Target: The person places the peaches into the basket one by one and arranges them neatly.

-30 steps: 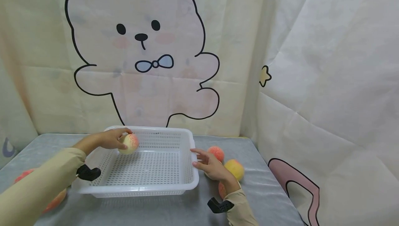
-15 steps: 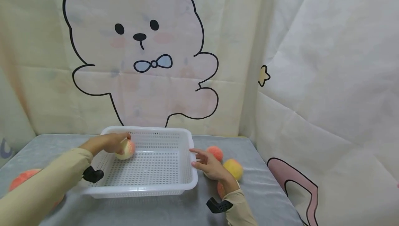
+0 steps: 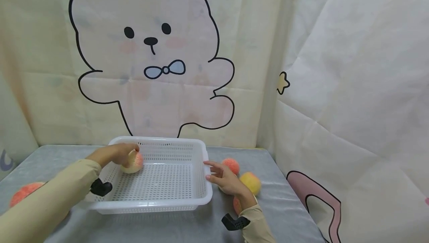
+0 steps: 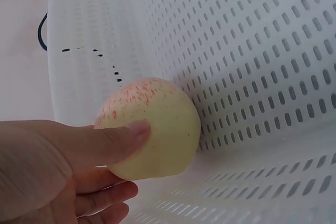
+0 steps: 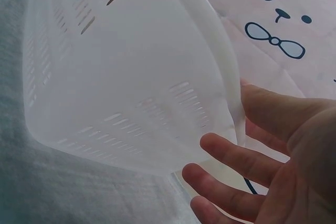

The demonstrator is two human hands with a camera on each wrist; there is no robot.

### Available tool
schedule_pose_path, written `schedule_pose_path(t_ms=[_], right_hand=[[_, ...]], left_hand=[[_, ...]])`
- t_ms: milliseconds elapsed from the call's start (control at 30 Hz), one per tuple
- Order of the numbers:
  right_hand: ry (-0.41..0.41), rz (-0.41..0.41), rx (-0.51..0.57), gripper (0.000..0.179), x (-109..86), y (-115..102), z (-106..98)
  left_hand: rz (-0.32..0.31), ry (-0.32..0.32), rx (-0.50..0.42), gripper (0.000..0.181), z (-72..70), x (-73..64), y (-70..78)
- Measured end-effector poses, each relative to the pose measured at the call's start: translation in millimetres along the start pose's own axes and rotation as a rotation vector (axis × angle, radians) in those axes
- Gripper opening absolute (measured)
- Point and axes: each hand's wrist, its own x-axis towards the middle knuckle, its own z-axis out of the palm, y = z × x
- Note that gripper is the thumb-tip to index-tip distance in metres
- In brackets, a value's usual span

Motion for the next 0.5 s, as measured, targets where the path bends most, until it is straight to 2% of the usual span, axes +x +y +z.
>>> schedule_pose_path(t_ms=[200, 267, 500], right_hand=[[0.000, 0.002, 0.000, 0.059, 0.0, -1, -2], [0.001, 0.005, 0.002, 0.059, 0.0, -2, -2], [-0.008, 0.014, 0.023, 0.060, 0.5, -2, -1]], left_hand=[[0.110, 0.041, 0.031, 0.056, -8.5, -3.6, -4.6], [0.143, 0.060, 0.015, 0.052, -11.5, -5.0, -6.2], [0.187, 0.094, -0.091, 0.049, -15.4, -9.6, -14.4]])
